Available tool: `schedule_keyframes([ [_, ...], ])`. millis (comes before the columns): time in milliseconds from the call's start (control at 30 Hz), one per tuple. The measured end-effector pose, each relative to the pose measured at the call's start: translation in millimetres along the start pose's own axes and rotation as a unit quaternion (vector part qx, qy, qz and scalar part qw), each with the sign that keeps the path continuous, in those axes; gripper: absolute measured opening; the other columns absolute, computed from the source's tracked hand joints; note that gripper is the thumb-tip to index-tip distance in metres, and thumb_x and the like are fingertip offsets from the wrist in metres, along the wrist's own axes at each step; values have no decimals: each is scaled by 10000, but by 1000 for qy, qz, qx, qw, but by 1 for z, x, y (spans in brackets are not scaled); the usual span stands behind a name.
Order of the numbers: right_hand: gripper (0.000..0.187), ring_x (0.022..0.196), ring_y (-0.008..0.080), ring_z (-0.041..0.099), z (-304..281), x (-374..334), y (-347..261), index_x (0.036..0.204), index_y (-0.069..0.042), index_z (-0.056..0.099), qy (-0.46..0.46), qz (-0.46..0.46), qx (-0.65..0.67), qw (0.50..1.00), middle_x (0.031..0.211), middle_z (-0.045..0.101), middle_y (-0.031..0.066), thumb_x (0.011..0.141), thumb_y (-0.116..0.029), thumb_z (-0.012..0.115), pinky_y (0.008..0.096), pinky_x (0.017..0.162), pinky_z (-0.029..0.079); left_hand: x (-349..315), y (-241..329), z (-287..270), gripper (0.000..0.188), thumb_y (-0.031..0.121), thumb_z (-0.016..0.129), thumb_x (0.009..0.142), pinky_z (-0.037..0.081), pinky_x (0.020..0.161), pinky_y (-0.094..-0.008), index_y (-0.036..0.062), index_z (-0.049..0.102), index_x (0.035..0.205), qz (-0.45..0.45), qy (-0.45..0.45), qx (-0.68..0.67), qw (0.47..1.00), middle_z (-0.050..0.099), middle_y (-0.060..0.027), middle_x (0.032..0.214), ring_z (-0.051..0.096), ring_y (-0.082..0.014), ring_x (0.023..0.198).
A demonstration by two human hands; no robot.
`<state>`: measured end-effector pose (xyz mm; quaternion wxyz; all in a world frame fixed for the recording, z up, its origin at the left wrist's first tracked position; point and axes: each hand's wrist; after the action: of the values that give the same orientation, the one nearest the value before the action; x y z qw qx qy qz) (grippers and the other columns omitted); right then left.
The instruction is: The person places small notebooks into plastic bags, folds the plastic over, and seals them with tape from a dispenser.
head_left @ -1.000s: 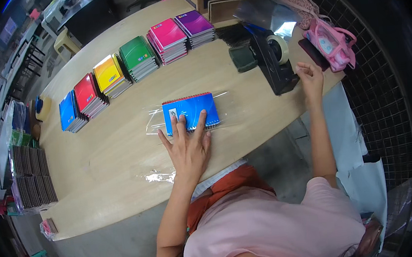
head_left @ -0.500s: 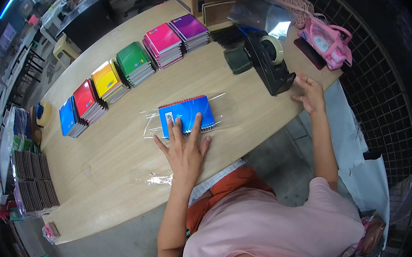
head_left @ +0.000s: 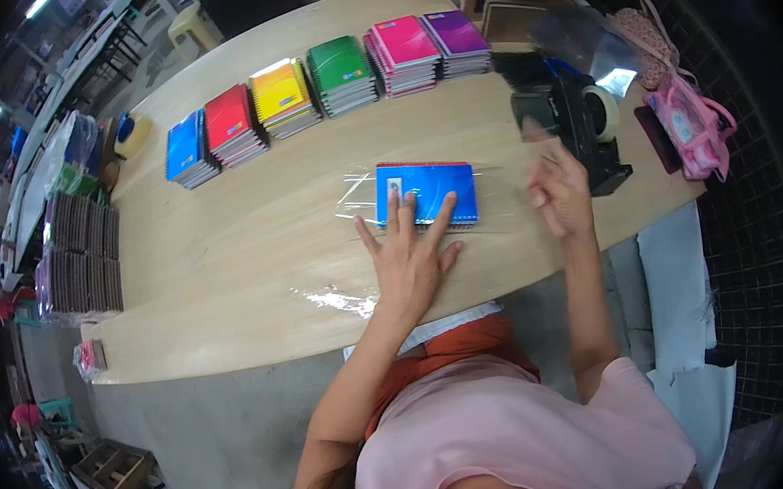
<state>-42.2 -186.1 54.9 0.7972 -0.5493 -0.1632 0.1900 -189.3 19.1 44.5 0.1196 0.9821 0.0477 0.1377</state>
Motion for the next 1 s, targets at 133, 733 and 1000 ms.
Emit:
schedule_keyframes([
  [133, 977, 552, 80, 538, 77, 49, -23, 1586, -165, 4, -220, 42, -197, 954, 668, 604, 36, 848, 37, 612, 238, 529, 458, -3, -5, 2, 632, 463, 689, 841, 115, 1066, -753, 368, 477, 1429, -5, 14, -4, 1000, 430, -186, 1429, 297, -350, 1435],
  [733, 1362, 1246, 437, 491, 104, 93, 5, 1573, -143, 91, -228, -114, -734, 630, 1336, 489, 286, 518, -393, 916, 598, 910, 443, -2, 1, -2, 747, 410, 780, 759, 144, 1057, -755, 391, 458, 1433, -23, -1, -35, 999, 314, -190, 1488, 278, -345, 1438],
  [1000, 1405, 1362, 448, 342, 115, 105, 23, 1573, -197, 112, -294, 28, -683, 668, 1432, 374, 258, 466, -515, 916, 730, 974, 335, -2, -2, 4, 755, 432, 773, 759, 157, 1074, -731, 397, 448, 1439, -9, 11, -31, 999, 275, -245, 1490, 290, -349, 1426],
])
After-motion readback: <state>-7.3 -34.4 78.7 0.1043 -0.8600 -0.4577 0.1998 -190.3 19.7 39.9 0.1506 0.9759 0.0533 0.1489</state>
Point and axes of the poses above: each hand's wrist, its own x-axis towards the middle knuckle, its own z-axis out of the palm, y = z × x
